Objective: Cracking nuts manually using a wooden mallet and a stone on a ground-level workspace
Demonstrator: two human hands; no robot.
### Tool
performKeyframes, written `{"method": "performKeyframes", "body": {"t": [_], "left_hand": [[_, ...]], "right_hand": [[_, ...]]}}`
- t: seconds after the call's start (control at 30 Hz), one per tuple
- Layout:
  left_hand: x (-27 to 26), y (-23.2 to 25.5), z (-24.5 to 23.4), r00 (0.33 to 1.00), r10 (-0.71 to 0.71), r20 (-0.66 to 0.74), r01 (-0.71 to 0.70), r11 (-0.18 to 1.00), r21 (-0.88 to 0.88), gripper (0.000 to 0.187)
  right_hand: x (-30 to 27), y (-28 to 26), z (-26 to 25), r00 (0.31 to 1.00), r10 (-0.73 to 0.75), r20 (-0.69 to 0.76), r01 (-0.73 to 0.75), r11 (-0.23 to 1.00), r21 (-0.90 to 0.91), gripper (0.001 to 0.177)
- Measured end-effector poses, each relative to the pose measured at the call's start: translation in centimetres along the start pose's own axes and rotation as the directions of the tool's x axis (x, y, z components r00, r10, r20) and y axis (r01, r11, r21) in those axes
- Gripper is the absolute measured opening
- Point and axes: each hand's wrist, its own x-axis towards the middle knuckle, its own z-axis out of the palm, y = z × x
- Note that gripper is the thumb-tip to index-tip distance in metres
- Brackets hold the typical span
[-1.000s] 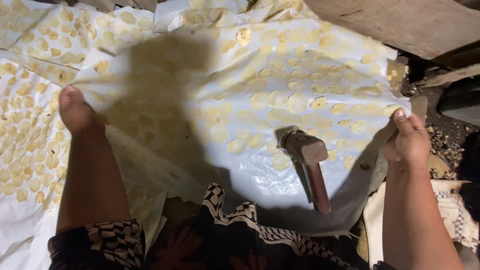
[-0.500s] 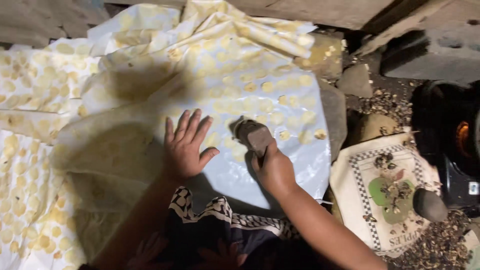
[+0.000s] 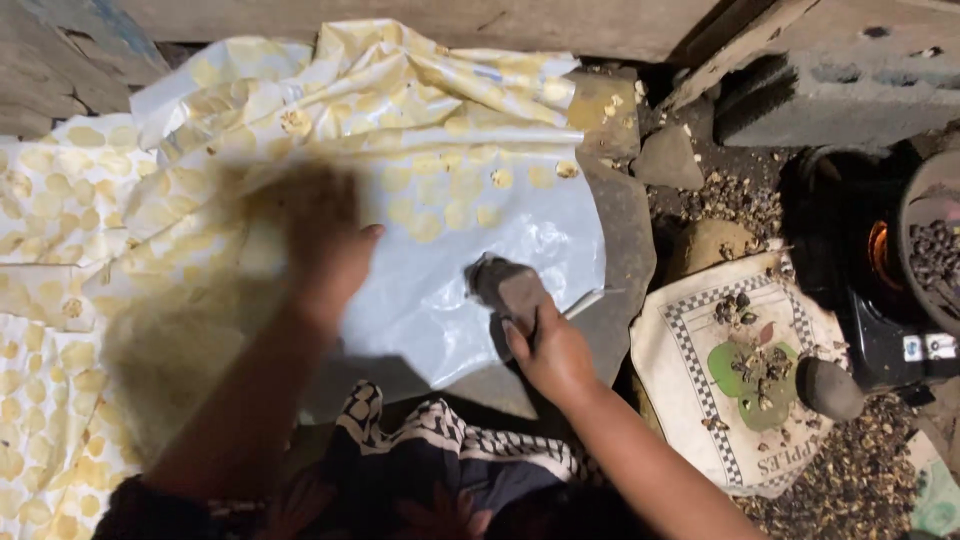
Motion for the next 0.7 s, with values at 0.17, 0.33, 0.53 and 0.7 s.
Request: {"method": "performKeyframes", "body": {"t": [0.17, 0.33, 0.53, 0.7], "left_hand": [[-2.8, 12.0, -6.1, 0.935, 0.099, 0.342, 0.029, 0.937, -0.349, 0.076], [-5.9, 12.0, -7.4, 0.893, 0.144, 0.426, -0.015, 0.956, -0.292, 0.077], [-0.2, 9.9, -3.1, 0.974, 0.224, 0.031, -0.202, 0.925, -0.322, 0.053], [9.6, 7.5, -1.0, 0.947, 0.32, -0.028, -0.316, 0.913, -0.258, 0.048]], "right_hand": [[0.4, 1.2, 1.0, 0.986, 0.147, -0.082, -0.136, 0.983, 0.121, 0.051], [1.5, 2.4, -1.5, 0.986, 0.124, -0.109, -0.122, 0.992, 0.032, 0.044], [1.6, 2.8, -1.6, 0.995, 0.054, -0.084, -0.062, 0.993, -0.098, 0.046], [0.2, 1.6, -10.5, 0.954, 0.031, 0.298, 0.072, 0.942, -0.328, 0.067]]}}
